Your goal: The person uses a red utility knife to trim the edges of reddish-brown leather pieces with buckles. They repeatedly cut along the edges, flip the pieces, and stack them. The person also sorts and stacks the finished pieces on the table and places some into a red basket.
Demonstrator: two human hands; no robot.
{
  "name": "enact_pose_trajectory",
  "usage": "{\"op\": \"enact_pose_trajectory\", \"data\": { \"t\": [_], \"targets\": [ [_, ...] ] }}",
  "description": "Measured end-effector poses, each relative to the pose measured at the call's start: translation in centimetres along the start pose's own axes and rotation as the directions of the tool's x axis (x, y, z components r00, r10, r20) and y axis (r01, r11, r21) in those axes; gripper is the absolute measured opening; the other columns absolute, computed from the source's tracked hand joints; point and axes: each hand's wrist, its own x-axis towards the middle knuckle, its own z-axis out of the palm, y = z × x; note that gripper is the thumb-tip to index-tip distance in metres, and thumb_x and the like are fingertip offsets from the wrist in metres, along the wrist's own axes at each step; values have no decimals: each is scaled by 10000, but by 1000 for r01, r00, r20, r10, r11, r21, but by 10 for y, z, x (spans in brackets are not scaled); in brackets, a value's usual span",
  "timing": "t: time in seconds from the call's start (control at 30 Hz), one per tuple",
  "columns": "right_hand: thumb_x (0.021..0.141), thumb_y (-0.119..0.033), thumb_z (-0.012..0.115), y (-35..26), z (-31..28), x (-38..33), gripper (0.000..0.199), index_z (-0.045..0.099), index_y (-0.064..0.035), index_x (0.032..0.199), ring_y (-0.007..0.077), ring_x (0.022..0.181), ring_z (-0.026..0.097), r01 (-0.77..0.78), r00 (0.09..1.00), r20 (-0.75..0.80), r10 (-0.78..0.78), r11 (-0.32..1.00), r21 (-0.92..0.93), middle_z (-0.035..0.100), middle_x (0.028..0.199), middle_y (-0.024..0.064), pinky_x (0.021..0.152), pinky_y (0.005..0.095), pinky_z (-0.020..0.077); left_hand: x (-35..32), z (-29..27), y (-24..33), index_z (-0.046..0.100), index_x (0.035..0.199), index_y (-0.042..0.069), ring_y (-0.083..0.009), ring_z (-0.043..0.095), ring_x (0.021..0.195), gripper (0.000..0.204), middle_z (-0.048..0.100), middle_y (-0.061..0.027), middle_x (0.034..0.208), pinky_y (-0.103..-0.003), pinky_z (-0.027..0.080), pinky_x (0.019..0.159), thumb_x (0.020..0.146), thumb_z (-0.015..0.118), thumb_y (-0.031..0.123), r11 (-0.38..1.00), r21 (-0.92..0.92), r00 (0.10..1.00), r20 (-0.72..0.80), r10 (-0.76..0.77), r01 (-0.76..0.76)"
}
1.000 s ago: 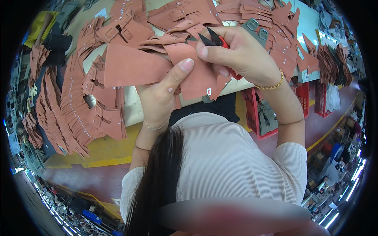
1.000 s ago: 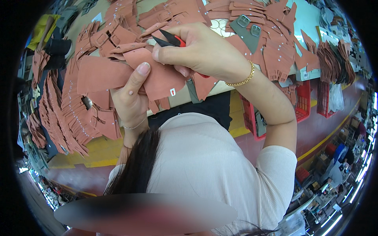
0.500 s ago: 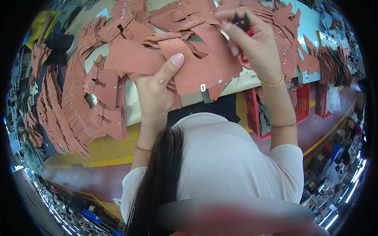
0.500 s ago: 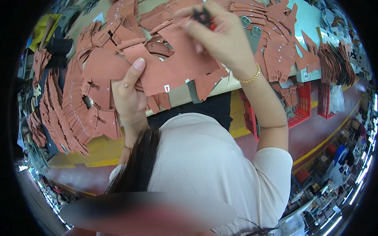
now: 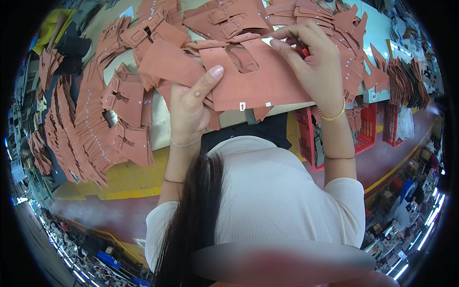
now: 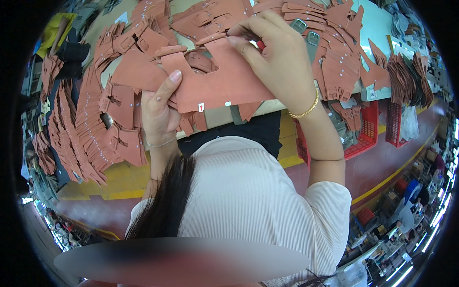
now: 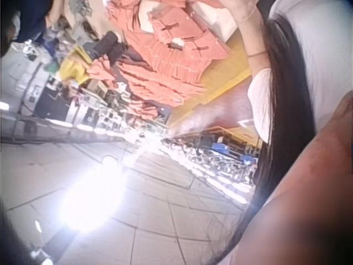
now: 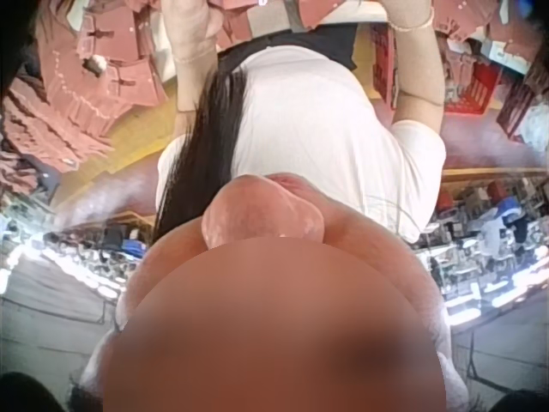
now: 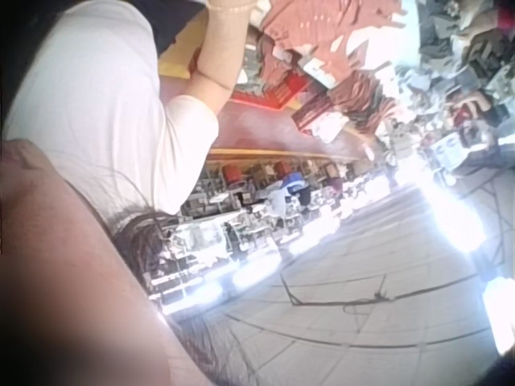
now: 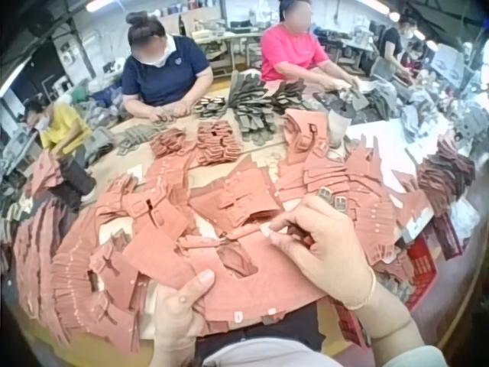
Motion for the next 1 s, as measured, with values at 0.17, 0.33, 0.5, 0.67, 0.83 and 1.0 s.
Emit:
{"op": "enact_pose_trajectory", "data": {
  "t": [0.17, 0.33, 0.5, 0.67, 0.83, 1.0],
  "targets": [
    [775, -201, 749, -14, -13, 6, 204, 679, -44, 884, 144, 707, 599, 56, 992, 106, -66, 994, 90, 595, 790, 39, 635, 271, 482, -3, 6, -3, 558, 1114, -41, -171, 636, 917, 293, 631, -113, 1047, -283, 523, 798, 843, 660, 0, 993, 79, 995, -44, 86, -83],
    [802, -187, 717, -19, 16, 10, 193, 681, -49, 933, 178, 742, 655, 56, 985, 152, -77, 989, 136, 655, 833, 75, 679, 275, 518, -6, 10, -1, 589, 1052, -35, -147, 648, 836, 238, 645, -100, 987, -247, 531, 727, 839, 680, 18, 986, 157, 998, -33, 62, -56],
    [830, -125, 683, -8, 3, 9, 129, 689, -47, 933, 122, 694, 552, 28, 999, -25, -23, 977, 211, 592, 784, 32, 608, 243, 434, -8, 1, 6, 456, 1259, -59, -234, 620, 1045, 413, 581, -160, 1186, -370, 534, 893, 873, 591, -6, 996, 94, 1000, 15, -9, 7],
    [781, -90, 720, -20, -5, -13, 167, 693, -38, 937, 109, 687, 520, 86, 989, 114, -97, 992, 92, 548, 795, 21, 589, 238, 413, -4, -4, 7, 457, 1253, -64, -234, 625, 1039, 400, 581, -168, 1180, -375, 536, 891, 878, 576, 8, 998, 52, 999, 7, -39, 39],
    [726, -151, 769, -20, 2, -15, 227, 692, -46, 911, 158, 715, 558, 108, 949, 282, -138, 987, 121, 549, 803, 43, 612, 281, 452, -1, 2, 5, 473, 1219, -60, -218, 628, 1002, 364, 591, -156, 1136, -353, 539, 858, 881, 580, 20, 997, 76, 1000, -20, 9, -7],
    [750, -235, 760, -18, 11, -10, 239, 680, -47, 874, 222, 714, 592, 5, 923, 375, -90, 975, 222, 578, 803, 65, 618, 309, 471, -11, -3, 8, 492, 1182, -61, -178, 630, 939, 353, 605, -125, 1079, -301, 534, 790, 869, 616, 42, 985, -147, 993, 81, -81, 92]
  ]
}}
